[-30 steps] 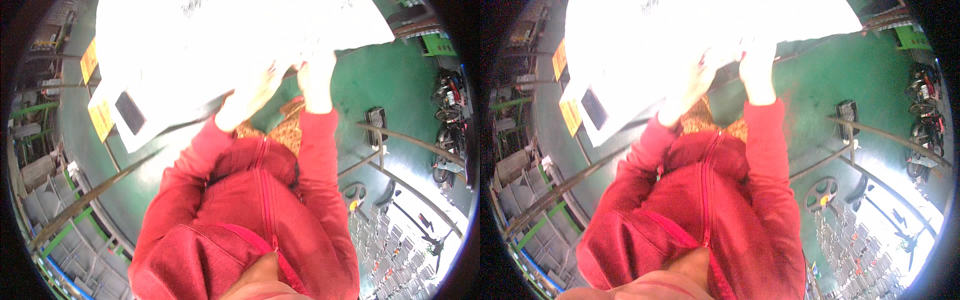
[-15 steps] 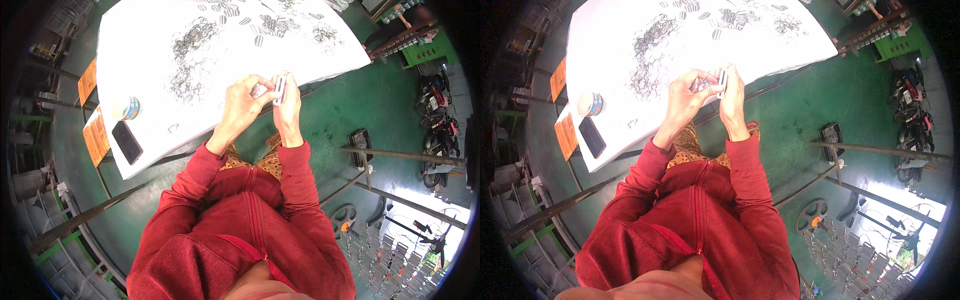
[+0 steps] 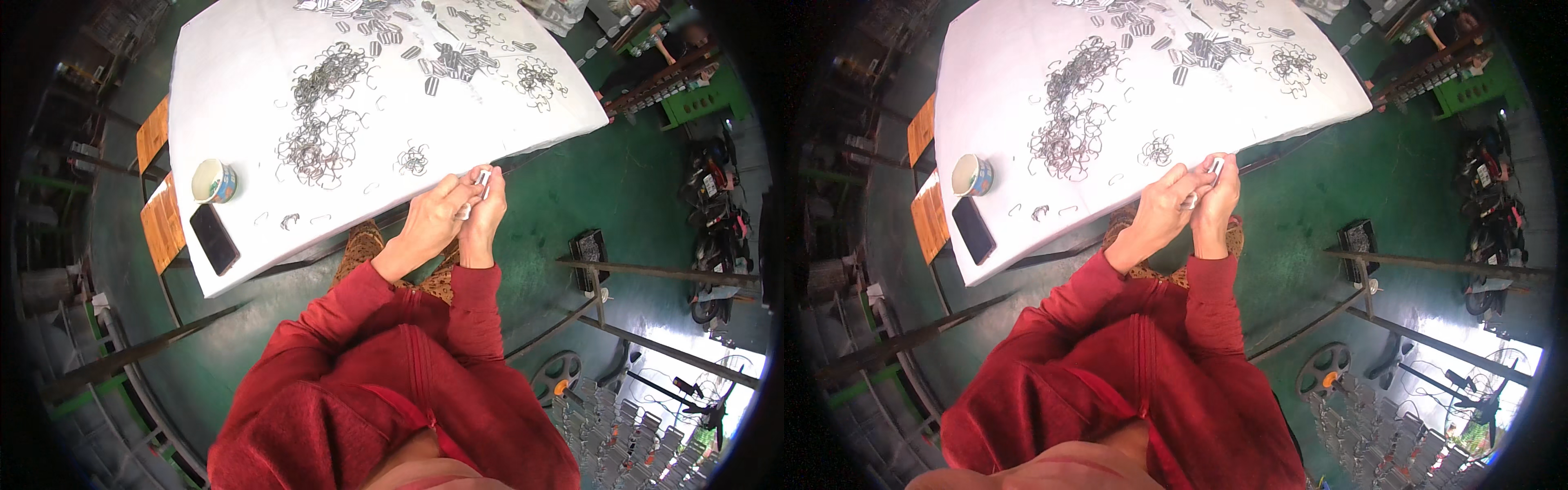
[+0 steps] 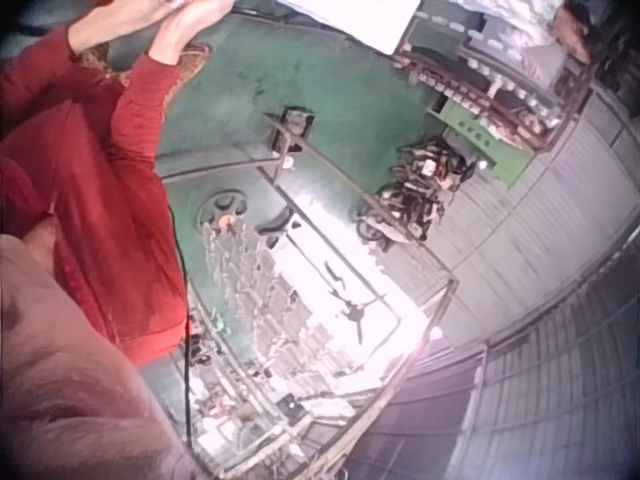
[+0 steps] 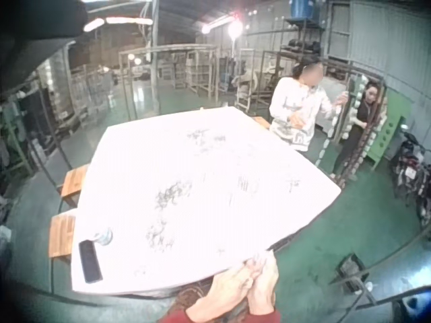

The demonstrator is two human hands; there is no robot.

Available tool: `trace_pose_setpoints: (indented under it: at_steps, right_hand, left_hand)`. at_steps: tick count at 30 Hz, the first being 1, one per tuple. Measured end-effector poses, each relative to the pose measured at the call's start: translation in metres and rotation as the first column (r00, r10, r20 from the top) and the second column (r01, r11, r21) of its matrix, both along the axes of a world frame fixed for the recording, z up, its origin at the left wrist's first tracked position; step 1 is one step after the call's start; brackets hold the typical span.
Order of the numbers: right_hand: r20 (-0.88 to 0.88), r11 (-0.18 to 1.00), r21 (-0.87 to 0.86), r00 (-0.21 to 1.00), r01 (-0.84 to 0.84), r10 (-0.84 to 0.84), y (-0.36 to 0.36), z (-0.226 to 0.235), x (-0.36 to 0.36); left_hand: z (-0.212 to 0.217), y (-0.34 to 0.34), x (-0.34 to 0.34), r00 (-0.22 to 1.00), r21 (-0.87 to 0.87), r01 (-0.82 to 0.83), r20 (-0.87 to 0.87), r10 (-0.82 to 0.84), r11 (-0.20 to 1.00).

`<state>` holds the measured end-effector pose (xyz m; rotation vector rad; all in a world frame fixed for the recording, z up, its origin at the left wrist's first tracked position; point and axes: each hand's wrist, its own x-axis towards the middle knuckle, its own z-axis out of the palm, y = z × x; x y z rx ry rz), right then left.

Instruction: The person assembles keychains by attaching metal loops to rectangular metal pieces on a white table. They repeatedly pick up components, connect them by hand, and place the finished keychains onto a nearby hanging rack.

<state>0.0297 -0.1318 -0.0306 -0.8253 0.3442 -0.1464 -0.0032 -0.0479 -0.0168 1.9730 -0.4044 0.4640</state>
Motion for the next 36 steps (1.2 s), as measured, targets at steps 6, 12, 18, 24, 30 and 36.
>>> trace_pose_setpoints:
  at_steps: [6,12,18,24,30,36]
  right_hand:
    - [0.038,0.989,0.097,0.994,-0.108,0.105,-0.021,-0.004,0.007]
    - [0.066,0.974,-0.193,0.989,-0.118,0.133,-0.008,0.012,0.002]
    - [-0.037,0.793,-0.533,0.945,-0.294,0.326,-0.003,0.015,-0.003]
    - [-0.019,0.762,-0.602,0.958,-0.238,0.285,0.010,0.010,-0.003]
    - [-0.067,0.776,-0.538,0.935,-0.328,0.349,0.018,0.018,-0.012]
    - [-0.035,0.794,-0.559,0.964,-0.237,0.263,0.016,0.010,-0.011]
  left_hand:
    - [-0.022,-0.001,-0.014,0.999,-0.092,0.036,-0.004,-0.036,0.995]
    - [-0.008,0.016,-0.004,0.995,-0.284,0.003,-0.091,-0.030,0.959]
    - [0.001,0.043,-0.004,0.984,-0.124,0.018,-0.173,-0.039,0.992]
    - [0.004,0.049,-0.009,0.972,-0.112,-0.001,-0.235,-0.026,0.994]
    - [-0.008,0.045,-0.008,0.982,-0.207,-0.100,-0.180,0.062,0.973]
    - [-0.009,0.030,-0.014,0.971,-0.314,-0.212,-0.175,0.163,0.926]
